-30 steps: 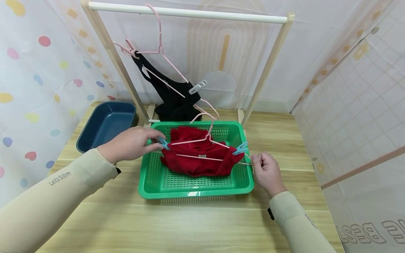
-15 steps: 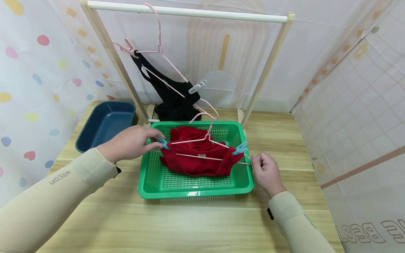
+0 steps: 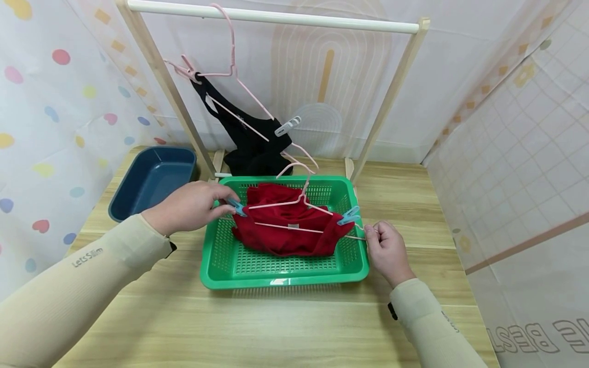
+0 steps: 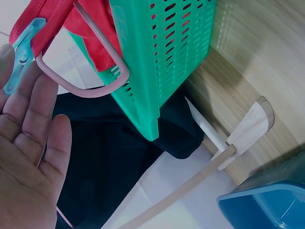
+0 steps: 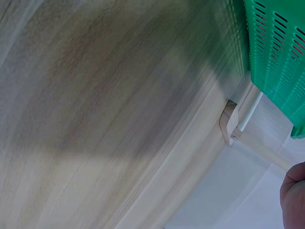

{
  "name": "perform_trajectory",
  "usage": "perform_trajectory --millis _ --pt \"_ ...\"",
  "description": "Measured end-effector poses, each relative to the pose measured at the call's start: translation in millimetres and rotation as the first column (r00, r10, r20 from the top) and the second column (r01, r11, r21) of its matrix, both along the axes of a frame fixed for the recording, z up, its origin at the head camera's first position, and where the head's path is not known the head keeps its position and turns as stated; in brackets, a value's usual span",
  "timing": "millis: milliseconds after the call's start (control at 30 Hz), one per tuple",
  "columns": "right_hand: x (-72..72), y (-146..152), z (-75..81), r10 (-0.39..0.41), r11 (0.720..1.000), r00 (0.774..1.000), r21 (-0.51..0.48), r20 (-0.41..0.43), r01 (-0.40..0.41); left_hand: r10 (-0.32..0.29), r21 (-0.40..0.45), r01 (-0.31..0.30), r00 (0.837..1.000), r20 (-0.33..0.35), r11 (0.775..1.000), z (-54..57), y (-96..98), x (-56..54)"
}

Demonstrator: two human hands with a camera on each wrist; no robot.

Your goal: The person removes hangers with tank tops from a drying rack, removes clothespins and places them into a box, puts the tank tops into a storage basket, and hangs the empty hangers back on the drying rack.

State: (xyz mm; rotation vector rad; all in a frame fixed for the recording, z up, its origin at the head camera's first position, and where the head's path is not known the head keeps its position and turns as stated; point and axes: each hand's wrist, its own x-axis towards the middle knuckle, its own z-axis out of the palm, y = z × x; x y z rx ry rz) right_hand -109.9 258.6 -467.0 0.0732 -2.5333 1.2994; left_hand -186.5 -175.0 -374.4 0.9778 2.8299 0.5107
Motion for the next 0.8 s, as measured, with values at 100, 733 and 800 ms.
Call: perform_trajectory --millis 100,733,800 --pt "-0.3 0.5 -1.9 -0.008 1.000 1.000 0.000 -0.007 0.008 -0.002 0.010 0.002 1.000 -0.005 1.000 0.2 -0.3 0.0" --pt "0.3 -0.7 -2.1 0.017 1.000 1.000 -0.015 -0.015 -0.018 -0.032 0.033 0.034 0.997 -0.073 0.999 0.2 -2.6 0.5" --pt "0.8 -0.8 -1.8 0.015 1.000 1.000 -0.014 -0.012 -0.015 -0.032 0.033 0.034 0.997 -0.075 0.999 0.4 -2.7 0.6"
